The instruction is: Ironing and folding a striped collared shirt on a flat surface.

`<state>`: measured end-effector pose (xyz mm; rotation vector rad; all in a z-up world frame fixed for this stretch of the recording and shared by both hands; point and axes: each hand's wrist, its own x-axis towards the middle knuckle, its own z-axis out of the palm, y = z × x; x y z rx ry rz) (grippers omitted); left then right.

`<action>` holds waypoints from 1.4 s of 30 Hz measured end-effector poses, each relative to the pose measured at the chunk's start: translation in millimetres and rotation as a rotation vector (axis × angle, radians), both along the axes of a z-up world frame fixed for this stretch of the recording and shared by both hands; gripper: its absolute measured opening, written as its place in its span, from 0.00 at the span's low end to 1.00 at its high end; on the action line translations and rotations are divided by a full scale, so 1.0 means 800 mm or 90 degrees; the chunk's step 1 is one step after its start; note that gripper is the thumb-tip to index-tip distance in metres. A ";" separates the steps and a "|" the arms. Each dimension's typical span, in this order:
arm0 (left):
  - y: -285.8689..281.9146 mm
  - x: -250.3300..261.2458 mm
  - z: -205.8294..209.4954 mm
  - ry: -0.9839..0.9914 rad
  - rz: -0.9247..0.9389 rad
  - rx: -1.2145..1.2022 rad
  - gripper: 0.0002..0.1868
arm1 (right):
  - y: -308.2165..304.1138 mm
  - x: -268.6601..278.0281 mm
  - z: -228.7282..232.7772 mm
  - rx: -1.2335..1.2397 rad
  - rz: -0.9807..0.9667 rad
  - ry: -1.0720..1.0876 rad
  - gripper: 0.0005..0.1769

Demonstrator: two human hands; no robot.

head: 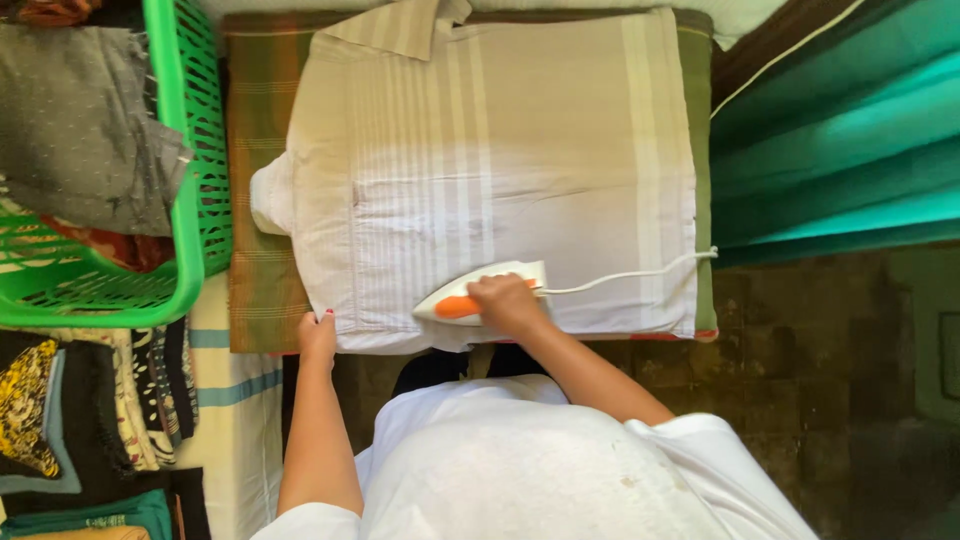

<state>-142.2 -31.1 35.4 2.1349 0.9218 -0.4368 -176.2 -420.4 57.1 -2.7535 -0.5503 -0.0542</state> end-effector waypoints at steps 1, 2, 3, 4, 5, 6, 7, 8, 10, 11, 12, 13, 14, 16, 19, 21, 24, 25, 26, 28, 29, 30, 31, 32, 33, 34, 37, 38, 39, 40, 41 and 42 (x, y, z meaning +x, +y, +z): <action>0.012 -0.001 -0.022 0.004 -0.010 -0.001 0.19 | 0.005 -0.004 -0.001 -0.001 -0.010 0.004 0.23; 0.024 -0.001 -0.044 -0.006 -0.013 0.006 0.19 | 0.009 -0.007 -0.003 -0.011 -0.025 -0.007 0.23; 0.034 0.001 -0.066 -0.016 -0.019 0.012 0.19 | 0.011 -0.010 -0.003 -0.023 -0.041 -0.018 0.22; 0.033 0.000 -0.066 -0.013 -0.032 0.009 0.19 | -0.019 -0.017 0.002 -0.027 -0.054 -0.014 0.22; 0.034 0.000 -0.065 -0.011 -0.039 0.023 0.19 | -0.046 -0.020 0.008 -0.029 -0.071 0.007 0.21; 0.036 0.001 -0.063 -0.010 -0.046 0.038 0.20 | -0.073 -0.024 0.014 -0.032 -0.089 0.028 0.19; 0.033 0.000 -0.061 -0.008 -0.051 0.037 0.20 | -0.114 -0.033 0.023 -0.032 -0.094 0.030 0.19; 0.030 -0.002 -0.058 -0.014 -0.052 0.044 0.19 | -0.154 -0.042 0.031 -0.049 -0.112 0.036 0.15; 0.024 -0.007 -0.047 -0.019 -0.053 0.052 0.19 | -0.236 -0.068 0.046 -0.064 -0.130 0.044 0.12; 0.020 -0.006 -0.039 -0.016 -0.045 0.050 0.19 | -0.277 -0.083 0.052 -0.082 -0.169 0.033 0.15; 0.017 -0.006 -0.031 -0.014 -0.037 0.047 0.18 | -0.318 -0.097 0.058 -0.099 -0.209 0.022 0.19; 0.018 -0.006 -0.033 -0.013 -0.037 0.048 0.18 | -0.353 -0.111 0.059 -0.099 -0.209 0.023 0.19; 0.020 -0.005 -0.036 -0.013 -0.034 0.041 0.18 | -0.387 -0.125 0.059 -0.161 -0.233 -0.006 0.19; 0.021 -0.003 -0.030 -0.013 -0.026 0.036 0.18 | -0.426 -0.139 0.063 -0.221 -0.252 -0.037 0.19; 0.019 -0.002 -0.023 -0.008 -0.023 0.017 0.19 | -0.420 -0.139 0.071 -0.304 -0.261 -0.044 0.12; 0.031 -0.001 -0.038 -0.010 -0.026 -0.003 0.20 | -0.384 -0.127 0.069 -0.203 -0.210 -0.039 0.17; 0.016 0.000 -0.014 0.003 -0.005 -0.014 0.26 | -0.299 -0.098 0.020 -0.108 -0.116 0.013 0.24; 0.023 0.001 -0.035 0.002 0.006 -0.012 0.26 | -0.275 -0.095 0.012 -0.105 -0.105 0.011 0.24; 0.031 0.001 -0.056 -0.016 -0.006 0.002 0.24 | -0.250 -0.091 0.004 -0.124 -0.070 -0.006 0.26; 0.043 -0.005 -0.086 -0.036 -0.003 0.019 0.22 | -0.232 -0.093 -0.004 -0.139 -0.018 -0.027 0.28; 0.043 -0.004 -0.094 -0.040 0.001 0.025 0.20 | -0.241 -0.094 -0.003 -0.143 -0.036 -0.008 0.27; 0.044 -0.003 -0.103 -0.045 0.005 0.030 0.18 | -0.251 -0.094 -0.002 -0.147 -0.053 0.010 0.27; 0.040 -0.007 -0.088 -0.047 0.017 0.033 0.18 | -0.278 -0.100 0.009 -0.145 -0.041 0.007 0.27; 0.036 -0.009 -0.074 -0.051 0.018 0.038 0.18 | -0.305 -0.105 0.019 -0.162 -0.071 0.028 0.25; 0.031 -0.014 -0.060 -0.054 0.019 0.045 0.18 | -0.334 -0.110 0.028 -0.178 -0.100 0.050 0.24; 0.032 -0.015 -0.052 -0.054 0.032 0.048 0.18 | -0.349 -0.114 0.037 -0.177 -0.087 0.047 0.24; 0.037 -0.027 -0.054 -0.014 0.051 0.019 0.17 | -0.370 -0.109 0.059 -0.294 -0.155 -0.021 0.15; 0.041 -0.031 -0.068 -0.026 0.062 -0.014 0.16 | -0.358 -0.102 0.059 -0.285 -0.167 -0.022 0.14; 0.045 -0.037 -0.082 -0.037 0.071 -0.047 0.15 | -0.344 -0.099 0.060 -0.277 -0.182 -0.020 0.13; 0.042 -0.040 -0.076 -0.034 0.082 -0.047 0.15 | -0.310 -0.089 0.064 -0.277 -0.170 -0.019 0.13; 0.039 -0.040 -0.069 -0.038 0.088 -0.074 0.15 | -0.276 -0.079 0.068 -0.248 -0.152 -0.017 0.14; 0.035 -0.040 -0.063 -0.042 0.093 -0.101 0.16 | -0.242 -0.069 0.072 -0.220 -0.133 -0.014 0.15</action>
